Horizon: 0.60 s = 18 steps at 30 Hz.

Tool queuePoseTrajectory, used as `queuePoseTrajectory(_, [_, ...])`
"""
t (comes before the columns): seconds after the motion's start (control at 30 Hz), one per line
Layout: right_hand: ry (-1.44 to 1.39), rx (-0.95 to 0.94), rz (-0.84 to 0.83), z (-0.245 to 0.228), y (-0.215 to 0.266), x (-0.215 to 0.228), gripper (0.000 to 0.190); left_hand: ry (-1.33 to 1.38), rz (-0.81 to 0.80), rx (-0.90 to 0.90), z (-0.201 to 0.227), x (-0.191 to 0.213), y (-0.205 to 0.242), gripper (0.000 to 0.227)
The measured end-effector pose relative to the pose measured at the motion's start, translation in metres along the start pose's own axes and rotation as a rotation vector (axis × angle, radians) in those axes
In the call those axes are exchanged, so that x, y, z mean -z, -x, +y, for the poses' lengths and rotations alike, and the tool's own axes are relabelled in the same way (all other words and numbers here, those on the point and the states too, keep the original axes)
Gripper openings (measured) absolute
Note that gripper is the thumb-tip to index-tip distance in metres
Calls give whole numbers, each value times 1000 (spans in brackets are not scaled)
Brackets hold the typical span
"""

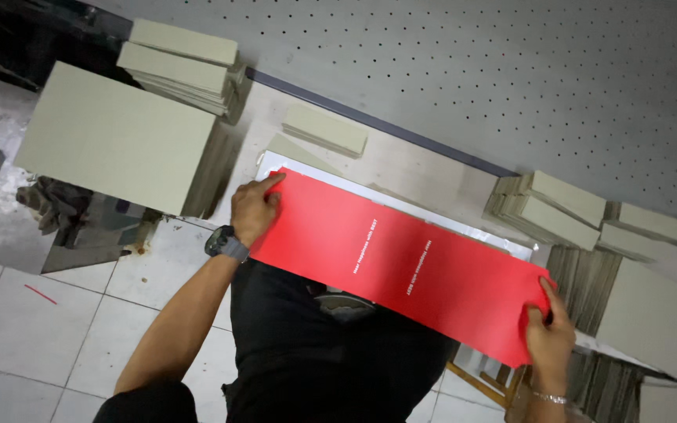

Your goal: The person repeatedly places a red cover sheet over a stack of book pages on a table, presses down to align them, and then lifts the cover to reveal the pages. This process is repeated multiple times as they handle the book components.

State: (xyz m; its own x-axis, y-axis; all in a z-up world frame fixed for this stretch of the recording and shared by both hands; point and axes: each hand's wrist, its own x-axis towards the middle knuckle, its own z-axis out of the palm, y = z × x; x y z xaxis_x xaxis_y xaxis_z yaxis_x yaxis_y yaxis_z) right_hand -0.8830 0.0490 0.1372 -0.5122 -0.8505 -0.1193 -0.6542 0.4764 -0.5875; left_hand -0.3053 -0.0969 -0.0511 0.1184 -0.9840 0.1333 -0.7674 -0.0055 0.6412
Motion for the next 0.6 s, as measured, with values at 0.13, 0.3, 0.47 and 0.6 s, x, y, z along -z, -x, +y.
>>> queuePoseTrajectory(0.13, [-5, 12, -9, 31, -17, -19, 61, 51, -21, -135, 2, 10, 0, 55])
queuePoseTrajectory(0.3, [-78, -29, -70, 23, -18, -34, 57, 11, -153, 19, -17, 16, -2, 52])
queuePoseTrajectory(0.47, [-162, 32, -53, 63, -31, -54, 58, -9, -271, 136, 4, 39, -9, 51])
queuePoseTrajectory(0.6, [-171, 35, -79, 72, -35, -61, 57, 34, -285, 231, 15, 48, -8, 47])
